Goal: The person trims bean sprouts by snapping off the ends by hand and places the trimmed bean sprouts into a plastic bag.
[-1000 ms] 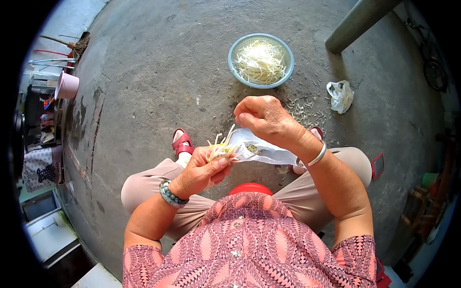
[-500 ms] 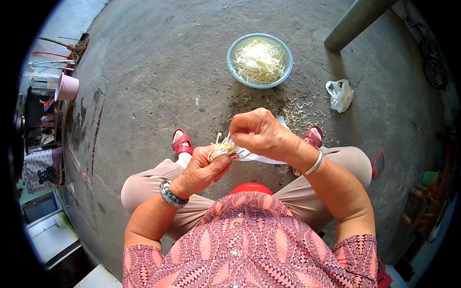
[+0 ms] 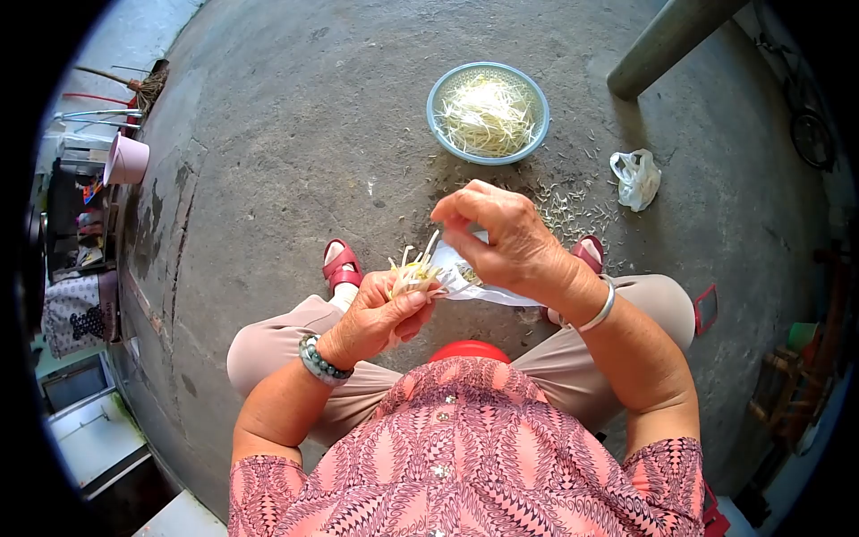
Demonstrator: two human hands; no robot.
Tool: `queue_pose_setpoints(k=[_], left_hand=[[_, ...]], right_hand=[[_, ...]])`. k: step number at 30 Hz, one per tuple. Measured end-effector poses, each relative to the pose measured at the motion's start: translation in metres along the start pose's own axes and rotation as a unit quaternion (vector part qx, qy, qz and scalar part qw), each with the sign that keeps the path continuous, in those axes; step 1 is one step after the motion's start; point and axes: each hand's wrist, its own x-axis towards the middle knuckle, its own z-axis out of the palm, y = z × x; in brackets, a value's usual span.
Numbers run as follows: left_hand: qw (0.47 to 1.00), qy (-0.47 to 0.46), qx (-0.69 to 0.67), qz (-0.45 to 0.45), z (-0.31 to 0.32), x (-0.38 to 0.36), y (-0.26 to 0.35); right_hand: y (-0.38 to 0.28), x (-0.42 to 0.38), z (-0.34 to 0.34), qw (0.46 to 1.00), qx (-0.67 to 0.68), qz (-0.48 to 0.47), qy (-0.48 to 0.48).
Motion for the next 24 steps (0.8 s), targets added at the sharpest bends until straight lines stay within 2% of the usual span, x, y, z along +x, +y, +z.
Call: queue_pose_setpoints(k=[3, 4, 8, 11, 14, 24], left_hand=[[0.999, -0.014, -0.034, -0.012, 0.001, -0.001, 0.004], [0.999, -0.018, -0.035, -0.023, 0.001, -0.002, 0.005], [0.998, -0.024, -0.036, -0.04, 0.001, -0.001, 0.006], [0.998, -0.038, -0.03, -0.044, 0.0, 0.0, 0.006], [0.998, -0.028, -0.047, -0.043, -0.001, 0.0, 0.002], [0.998, -0.044, -0.028, -0.042, 0.001, 0.0, 0.003]], right_hand=[[-0.004, -0.002, 0.003, 0.996, 0.074, -0.04, -0.029], [-0.003, -0.002, 0.001, 0.993, 0.092, 0.0, -0.073], [0.003, -0.001, 0.005, 0.976, 0.182, 0.042, -0.114], [0.005, -0.001, 0.002, 0.967, 0.194, 0.08, -0.146], [0.007, -0.003, 0.008, 0.939, 0.314, 0.115, -0.081], [0.008, -0.004, 0.001, 0.93, 0.304, 0.14, -0.151]])
